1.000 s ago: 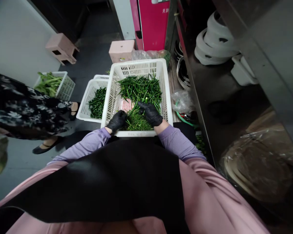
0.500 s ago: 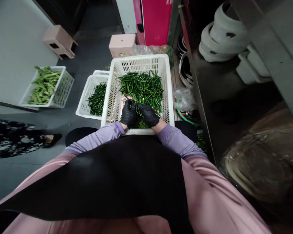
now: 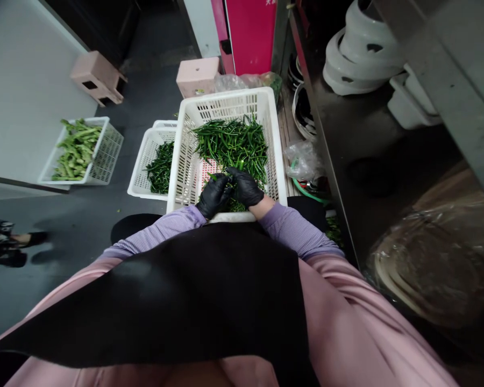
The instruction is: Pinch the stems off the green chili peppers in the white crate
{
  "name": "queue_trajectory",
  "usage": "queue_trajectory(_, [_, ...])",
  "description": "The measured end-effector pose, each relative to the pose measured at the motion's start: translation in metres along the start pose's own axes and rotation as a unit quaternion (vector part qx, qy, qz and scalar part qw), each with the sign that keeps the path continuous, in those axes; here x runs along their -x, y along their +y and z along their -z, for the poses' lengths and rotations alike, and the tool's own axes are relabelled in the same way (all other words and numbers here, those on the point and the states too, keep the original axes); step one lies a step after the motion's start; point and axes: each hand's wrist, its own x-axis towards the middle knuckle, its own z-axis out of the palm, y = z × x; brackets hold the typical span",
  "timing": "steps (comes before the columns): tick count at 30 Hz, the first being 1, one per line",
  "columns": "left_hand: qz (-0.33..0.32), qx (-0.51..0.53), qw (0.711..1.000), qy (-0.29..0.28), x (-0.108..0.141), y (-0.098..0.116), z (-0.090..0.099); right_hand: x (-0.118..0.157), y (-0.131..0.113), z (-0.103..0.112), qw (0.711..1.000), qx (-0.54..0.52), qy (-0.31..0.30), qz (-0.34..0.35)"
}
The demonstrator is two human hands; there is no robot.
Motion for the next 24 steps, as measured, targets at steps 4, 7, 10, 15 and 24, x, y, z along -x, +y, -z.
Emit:
queue_trajectory(4, [0.099, 0.152, 0.976, 0.118, -0.016, 0.001, 0.019, -0.005, 0.008, -0.001, 1.0, 0.019, -0.002, 0.002])
queue_trajectory(7, [0.143, 0.273, 0.941, 0.142, -0.023, 0.008, 0.036, -0.007, 0.007, 0.004, 0.997, -0.04, -0.037, -0.053])
queue_trajectory(10, [0.15, 0.347, 0.918, 0.115, -0.019, 0.019, 0.041, -0.005, 0.001, 0.013, 0.989, -0.06, -0.128, -0.031])
queue_trajectory(15, [0.185, 0.371, 0.905, 0.092, -0.012, 0.031, 0.036, 0.0, -0.014, 0.002, 0.973, -0.133, -0.15, -0.116])
queue_trajectory(24, [0.2, 0.376, 0.903, -0.051, -0.011, 0.019, 0.072, -0.001, -0.051, 0.005, 0.959, -0.137, -0.205, -0.141])
